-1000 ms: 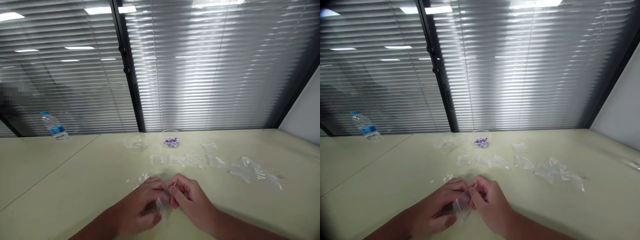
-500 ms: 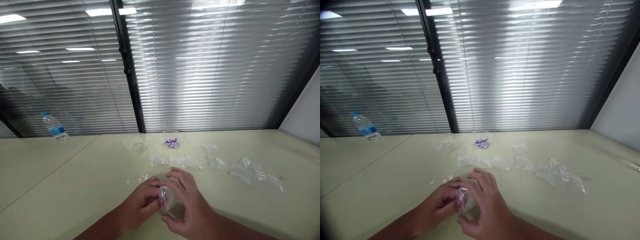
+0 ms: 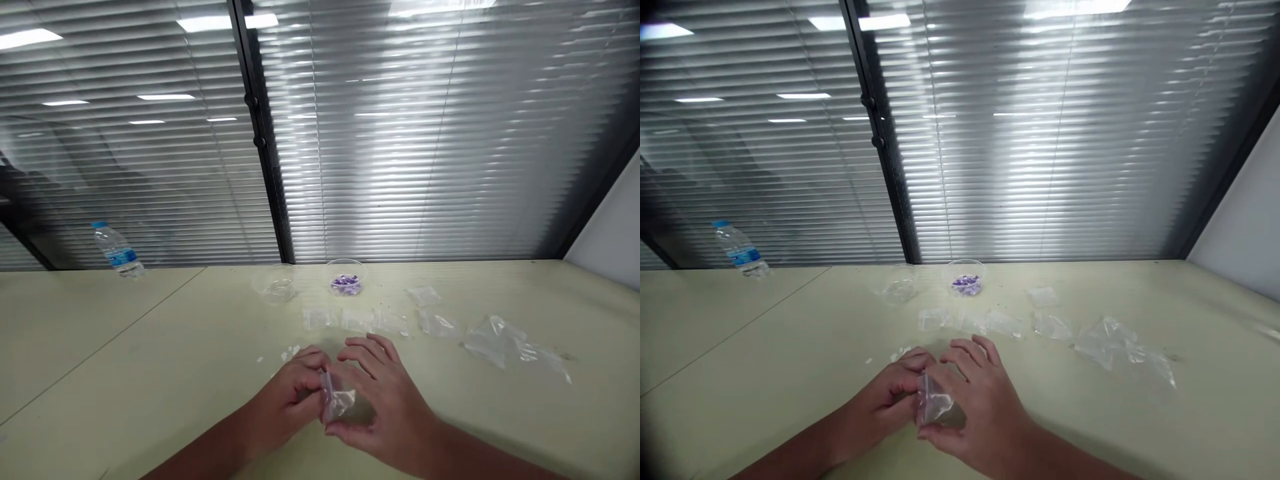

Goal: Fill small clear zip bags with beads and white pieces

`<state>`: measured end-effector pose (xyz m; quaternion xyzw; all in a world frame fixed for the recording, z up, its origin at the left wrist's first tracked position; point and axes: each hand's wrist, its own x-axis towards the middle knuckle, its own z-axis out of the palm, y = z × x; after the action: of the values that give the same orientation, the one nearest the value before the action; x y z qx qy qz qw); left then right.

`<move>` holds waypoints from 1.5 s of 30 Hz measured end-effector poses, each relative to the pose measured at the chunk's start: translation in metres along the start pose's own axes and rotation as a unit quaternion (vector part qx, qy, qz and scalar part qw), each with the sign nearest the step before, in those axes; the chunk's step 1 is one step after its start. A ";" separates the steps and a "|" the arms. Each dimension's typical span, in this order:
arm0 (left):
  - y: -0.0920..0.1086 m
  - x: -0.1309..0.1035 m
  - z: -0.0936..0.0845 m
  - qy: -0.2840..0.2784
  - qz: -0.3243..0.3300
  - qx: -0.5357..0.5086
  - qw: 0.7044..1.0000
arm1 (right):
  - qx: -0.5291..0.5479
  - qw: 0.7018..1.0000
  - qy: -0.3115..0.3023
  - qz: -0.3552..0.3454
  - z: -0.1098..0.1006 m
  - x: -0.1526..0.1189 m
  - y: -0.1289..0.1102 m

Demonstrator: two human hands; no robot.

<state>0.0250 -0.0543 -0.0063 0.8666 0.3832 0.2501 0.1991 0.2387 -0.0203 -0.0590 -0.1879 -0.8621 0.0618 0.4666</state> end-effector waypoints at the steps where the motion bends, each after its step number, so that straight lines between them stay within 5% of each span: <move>1: 0.001 0.000 0.000 0.001 -0.007 -0.006 1.000 | -0.014 1.000 0.009 -0.009 -0.001 0.000 0.000; 9: -0.001 -0.001 -0.011 -0.002 0.006 0.022 1.000 | 0.011 1.000 0.020 -0.009 -0.005 0.000 0.002; 15: -0.037 -0.009 -0.074 0.063 -0.027 0.228 0.971 | 0.111 0.983 0.055 0.137 0.003 -0.001 0.012; 20: -0.061 -0.018 -0.112 0.020 -0.126 0.264 0.956 | 0.184 0.954 0.027 0.236 0.000 0.002 0.010; 32: -0.020 -0.009 -0.073 -0.030 -0.049 0.322 0.945 | 0.193 0.948 0.005 0.253 0.003 0.003 0.012; 45: -0.032 -0.007 -0.067 -0.051 -0.024 0.308 0.950 | 0.195 0.950 0.002 0.244 0.003 0.003 0.012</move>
<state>-0.0371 -0.0291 0.0279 0.8879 0.4515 0.0708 -0.0519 0.2384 -0.0084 -0.0617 -0.2979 -0.7602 0.3398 0.4667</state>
